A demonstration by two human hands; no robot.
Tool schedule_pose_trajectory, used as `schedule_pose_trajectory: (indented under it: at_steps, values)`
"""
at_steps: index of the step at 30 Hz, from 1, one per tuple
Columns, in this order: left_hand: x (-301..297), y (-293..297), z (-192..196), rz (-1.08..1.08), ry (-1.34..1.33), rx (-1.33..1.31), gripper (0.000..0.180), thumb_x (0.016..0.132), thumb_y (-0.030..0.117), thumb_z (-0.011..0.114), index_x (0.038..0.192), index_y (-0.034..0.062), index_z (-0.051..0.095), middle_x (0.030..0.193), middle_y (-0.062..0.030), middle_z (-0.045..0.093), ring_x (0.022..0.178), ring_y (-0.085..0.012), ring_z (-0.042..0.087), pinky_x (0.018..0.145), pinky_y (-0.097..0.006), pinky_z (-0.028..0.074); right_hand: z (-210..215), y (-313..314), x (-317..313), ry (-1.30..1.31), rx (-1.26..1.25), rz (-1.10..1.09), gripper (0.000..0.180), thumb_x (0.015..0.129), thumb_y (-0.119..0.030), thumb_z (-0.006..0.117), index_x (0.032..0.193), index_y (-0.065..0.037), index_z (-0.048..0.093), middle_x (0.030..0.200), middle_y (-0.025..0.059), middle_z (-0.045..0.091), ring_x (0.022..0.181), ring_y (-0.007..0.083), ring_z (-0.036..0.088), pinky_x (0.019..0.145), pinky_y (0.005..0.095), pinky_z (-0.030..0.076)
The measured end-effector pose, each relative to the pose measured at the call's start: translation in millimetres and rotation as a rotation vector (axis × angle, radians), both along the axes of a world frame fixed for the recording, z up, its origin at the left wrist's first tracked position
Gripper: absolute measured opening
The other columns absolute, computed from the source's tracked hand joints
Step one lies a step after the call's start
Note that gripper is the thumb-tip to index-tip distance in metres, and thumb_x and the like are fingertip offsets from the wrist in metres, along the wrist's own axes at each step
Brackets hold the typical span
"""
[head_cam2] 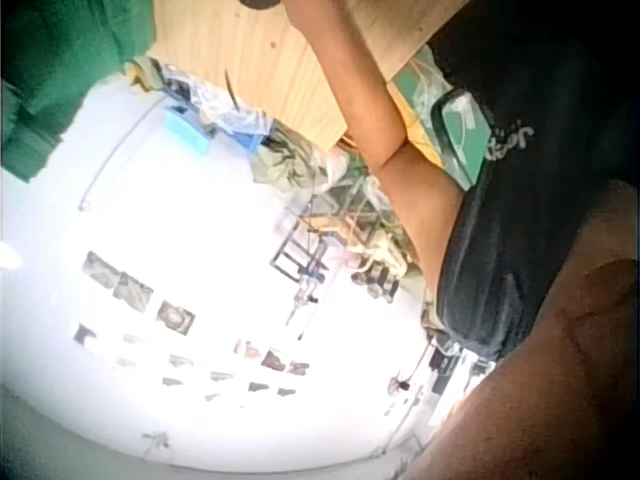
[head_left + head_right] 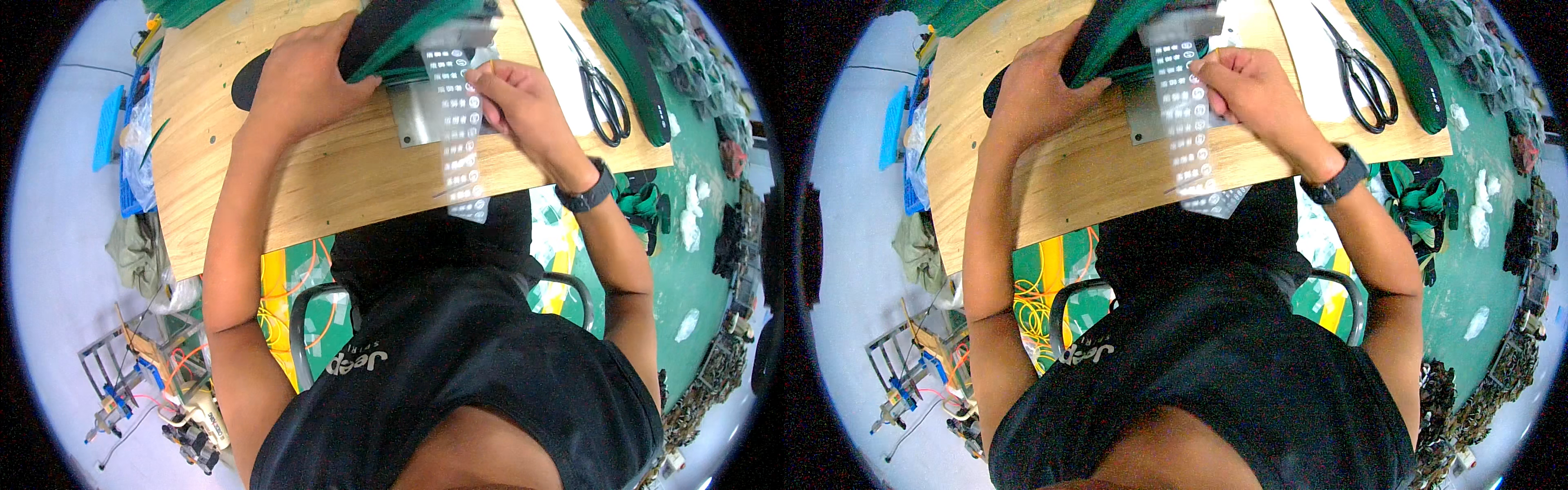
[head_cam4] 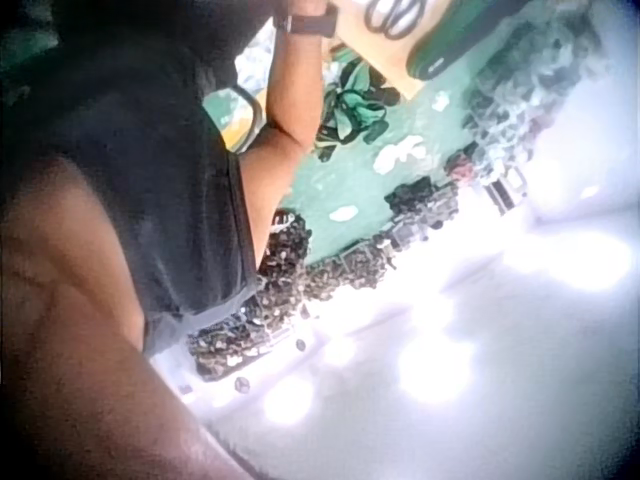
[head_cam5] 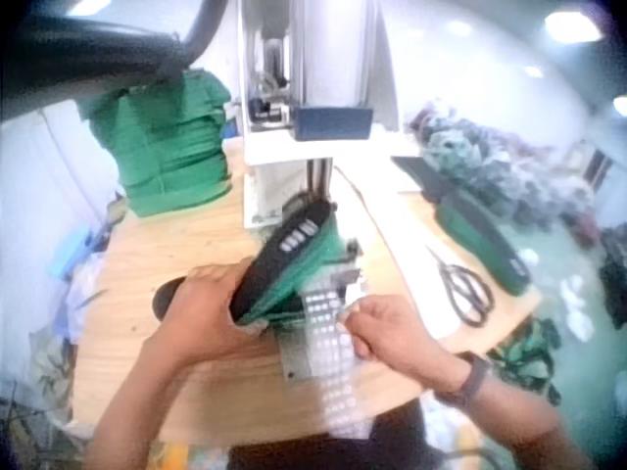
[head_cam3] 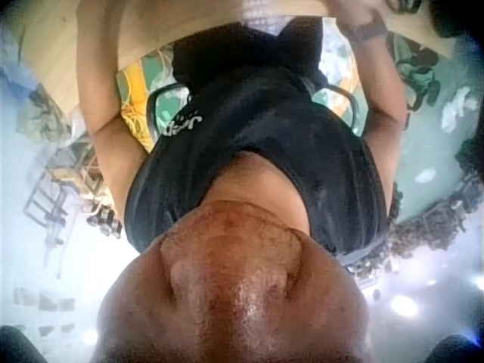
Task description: The person picks up green and black insoles and applies small circular stickers to the black surface by hand. The person uses shears to cut a section from a transparent sticker sheet before continuing to apply stickers to a stack of insoles.
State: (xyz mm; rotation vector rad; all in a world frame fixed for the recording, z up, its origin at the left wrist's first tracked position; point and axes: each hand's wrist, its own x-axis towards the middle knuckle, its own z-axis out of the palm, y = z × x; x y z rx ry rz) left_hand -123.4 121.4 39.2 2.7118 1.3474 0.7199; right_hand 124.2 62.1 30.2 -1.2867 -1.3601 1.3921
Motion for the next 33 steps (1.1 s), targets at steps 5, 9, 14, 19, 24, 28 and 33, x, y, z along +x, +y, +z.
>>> schedule_pose_trajectory:
  at_steps: [5,9,14,19,24,28,33]
  values:
    - [-2.8,-0.5,5.4,-0.018,-0.116,-0.072,0.05,0.071,0.026,0.07,0.116,0.0095,0.058,0.097,-0.0184,0.064,0.088,-0.0373,0.06,0.082,-0.04,0.048,20.1,-34.4,-5.9,0.005,-0.074,0.166,0.025,0.089,-0.021,0.056,0.07,-0.005,0.06,0.05,-0.0023,0.049,0.043,0.0038,0.041,0.041,0.0196,0.03]
    - [-4.8,-8.6,17.2,0.13,-0.362,-0.317,0.035,0.072,0.022,0.068,0.103,0.0055,0.064,0.079,-0.0101,0.065,0.07,-0.0224,0.06,0.071,-0.031,0.048,11.7,-24.3,1.5,-0.098,-0.082,0.21,0.027,0.089,-0.022,0.056,0.068,-0.006,0.058,0.05,-0.0023,0.049,0.042,0.0041,0.041,0.04,0.0195,0.03]
    - [-22.2,-6.8,10.2,0.161,-0.74,-0.369,0.024,0.073,0.018,0.066,0.089,0.0011,0.065,0.072,0.0002,0.06,0.066,-0.0059,0.049,0.063,-0.023,0.043,0.6,14.3,4.2,-0.042,-0.046,0.084,0.029,0.091,-0.021,0.055,0.065,-0.008,0.054,0.048,-0.0044,0.045,0.039,0.0021,0.035,0.038,0.0177,0.024]
    - [-26.7,-4.8,7.0,0.174,-0.738,-0.332,0.019,0.072,0.017,0.067,0.08,0.0007,0.063,0.068,0.002,0.058,0.063,-0.0057,0.048,0.06,-0.022,0.043,2.3,17.4,2.7,-0.18,-0.066,0.068,0.03,0.091,-0.023,0.056,0.063,-0.009,0.055,0.046,-0.0046,0.045,0.036,0.0016,0.033,0.036,0.017,0.024]
    - [-26.4,-5.6,6.7,0.171,-0.768,-0.362,0.018,0.071,0.017,0.067,0.078,0.0008,0.062,0.067,0.002,0.057,0.062,-0.0058,0.047,0.059,-0.023,0.043,1.9,19.3,2.3,-0.18,-0.109,0.063,0.033,0.091,-0.023,0.056,0.061,-0.009,0.053,0.045,-0.0043,0.045,0.036,0.0018,0.034,0.036,0.0173,0.024]
    - [-25.2,-6.5,7.1,0.191,-0.705,-0.323,0.019,0.071,0.017,0.067,0.08,0.0002,0.063,0.068,0.002,0.058,0.062,-0.0057,0.048,0.06,-0.023,0.043,-1.4,19.5,4.4,-0.177,-0.083,0.073,0.033,0.091,-0.023,0.056,0.06,-0.009,0.053,0.046,-0.0041,0.045,0.036,0.002,0.034,0.036,0.0177,0.025]
    - [-24.1,-8.9,8.8,0.172,-0.694,-0.331,0.021,0.072,0.017,0.067,0.083,-0.0004,0.063,0.07,0.0012,0.06,0.064,-0.0059,0.049,0.062,-0.022,0.044,0.4,17.9,1.3,-0.19,-0.087,0.044,0.033,0.09,-0.023,0.057,0.061,-0.009,0.053,0.046,-0.0043,0.045,0.035,0.0019,0.034,0.035,0.0174,0.025]
